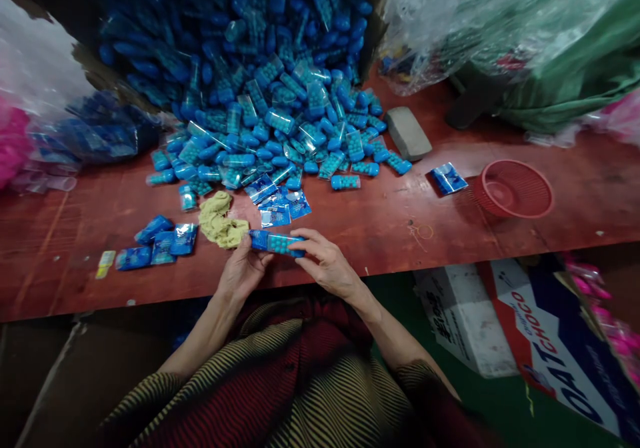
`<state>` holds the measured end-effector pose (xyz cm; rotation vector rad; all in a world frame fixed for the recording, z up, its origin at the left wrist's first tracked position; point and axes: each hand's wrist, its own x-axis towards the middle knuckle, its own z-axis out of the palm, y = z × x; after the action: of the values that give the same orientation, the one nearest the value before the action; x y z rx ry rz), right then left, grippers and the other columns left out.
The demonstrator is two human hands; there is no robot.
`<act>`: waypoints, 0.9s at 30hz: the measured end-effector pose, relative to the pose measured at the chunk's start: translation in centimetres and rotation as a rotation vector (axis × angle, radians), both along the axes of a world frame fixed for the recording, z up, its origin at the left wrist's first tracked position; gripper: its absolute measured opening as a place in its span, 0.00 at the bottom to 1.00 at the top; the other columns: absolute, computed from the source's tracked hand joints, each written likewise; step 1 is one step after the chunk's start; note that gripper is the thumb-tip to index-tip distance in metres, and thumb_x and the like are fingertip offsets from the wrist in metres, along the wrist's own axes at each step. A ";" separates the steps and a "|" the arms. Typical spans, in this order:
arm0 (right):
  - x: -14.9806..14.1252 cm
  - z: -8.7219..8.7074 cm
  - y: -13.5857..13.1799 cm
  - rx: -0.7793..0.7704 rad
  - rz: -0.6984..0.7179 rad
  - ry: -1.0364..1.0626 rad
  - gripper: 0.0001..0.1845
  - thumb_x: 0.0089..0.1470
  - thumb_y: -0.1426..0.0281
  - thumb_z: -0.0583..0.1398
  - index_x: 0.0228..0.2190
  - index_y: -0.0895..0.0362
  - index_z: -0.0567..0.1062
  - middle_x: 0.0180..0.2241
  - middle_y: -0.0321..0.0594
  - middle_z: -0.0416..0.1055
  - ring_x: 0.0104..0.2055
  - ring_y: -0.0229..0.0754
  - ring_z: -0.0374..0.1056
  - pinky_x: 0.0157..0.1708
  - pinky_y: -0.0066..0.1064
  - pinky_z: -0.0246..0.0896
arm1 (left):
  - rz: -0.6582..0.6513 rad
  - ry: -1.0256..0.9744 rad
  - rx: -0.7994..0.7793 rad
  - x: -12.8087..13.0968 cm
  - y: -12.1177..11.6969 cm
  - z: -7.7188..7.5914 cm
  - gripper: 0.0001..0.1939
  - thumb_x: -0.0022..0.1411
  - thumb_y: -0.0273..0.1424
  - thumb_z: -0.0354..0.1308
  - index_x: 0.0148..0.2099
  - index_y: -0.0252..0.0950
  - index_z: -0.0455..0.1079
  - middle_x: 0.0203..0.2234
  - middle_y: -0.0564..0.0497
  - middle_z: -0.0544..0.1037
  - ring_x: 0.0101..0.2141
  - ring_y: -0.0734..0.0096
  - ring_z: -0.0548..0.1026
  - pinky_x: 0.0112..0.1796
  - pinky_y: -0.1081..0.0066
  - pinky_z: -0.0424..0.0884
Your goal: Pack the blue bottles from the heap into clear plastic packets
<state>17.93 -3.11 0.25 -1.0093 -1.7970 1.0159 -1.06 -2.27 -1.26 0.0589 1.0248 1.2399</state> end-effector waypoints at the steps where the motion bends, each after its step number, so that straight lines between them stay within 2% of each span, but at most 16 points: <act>1: 0.0 -0.1 0.0 -0.002 -0.036 0.003 0.14 0.53 0.77 0.58 0.41 0.52 0.73 0.50 0.43 0.67 0.53 0.42 0.65 0.52 0.39 0.62 | -0.005 -0.008 -0.014 0.0 0.0 0.0 0.05 0.58 0.31 0.59 0.33 0.34 0.69 0.24 0.52 0.78 0.24 0.71 0.77 0.22 0.75 0.74; 5: 0.2 -0.5 0.0 -0.063 -0.162 0.058 0.14 0.52 0.75 0.59 0.42 0.52 0.73 0.50 0.43 0.66 0.53 0.43 0.64 0.53 0.40 0.61 | 0.002 -0.034 -0.052 -0.1 0.1 -0.1 0.06 0.60 0.31 0.56 0.33 0.33 0.68 0.23 0.51 0.78 0.24 0.69 0.77 0.21 0.74 0.74; 10: 0.2 -0.5 0.0 -0.214 -0.072 0.245 0.14 0.49 0.72 0.62 0.41 0.51 0.74 0.49 0.43 0.67 0.52 0.43 0.65 0.48 0.38 0.64 | 0.008 -0.048 -0.065 0.2 0.1 -0.1 0.06 0.60 0.31 0.56 0.33 0.33 0.68 0.22 0.53 0.77 0.22 0.73 0.76 0.21 0.75 0.74; 13: 0.0 -0.6 0.1 -0.248 -0.032 0.301 0.14 0.48 0.72 0.63 0.40 0.52 0.74 0.47 0.42 0.68 0.51 0.42 0.65 0.49 0.38 0.63 | 0.006 -0.030 -0.059 0.4 0.1 -0.1 0.06 0.59 0.31 0.57 0.32 0.34 0.68 0.22 0.53 0.77 0.21 0.73 0.75 0.20 0.75 0.73; 22: -0.1 -0.3 0.1 -0.286 -0.052 0.257 0.14 0.50 0.72 0.61 0.41 0.52 0.73 0.48 0.42 0.67 0.52 0.42 0.64 0.52 0.39 0.60 | -0.021 -0.025 -0.025 0.3 -0.1 0.0 0.05 0.57 0.31 0.60 0.34 0.35 0.67 0.23 0.55 0.77 0.21 0.72 0.76 0.19 0.75 0.72; 27: -0.3 -0.3 0.0 -0.223 -0.065 0.218 0.14 0.50 0.74 0.60 0.41 0.51 0.73 0.50 0.42 0.66 0.53 0.43 0.64 0.53 0.40 0.59 | -0.040 -0.007 0.032 0.3 -0.3 0.2 0.07 0.56 0.31 0.61 0.36 0.35 0.68 0.26 0.54 0.78 0.24 0.71 0.76 0.21 0.73 0.73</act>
<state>17.60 -3.07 -0.03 -1.0391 -1.4891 1.2549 -0.78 -2.57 -1.02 0.0995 0.9940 1.2191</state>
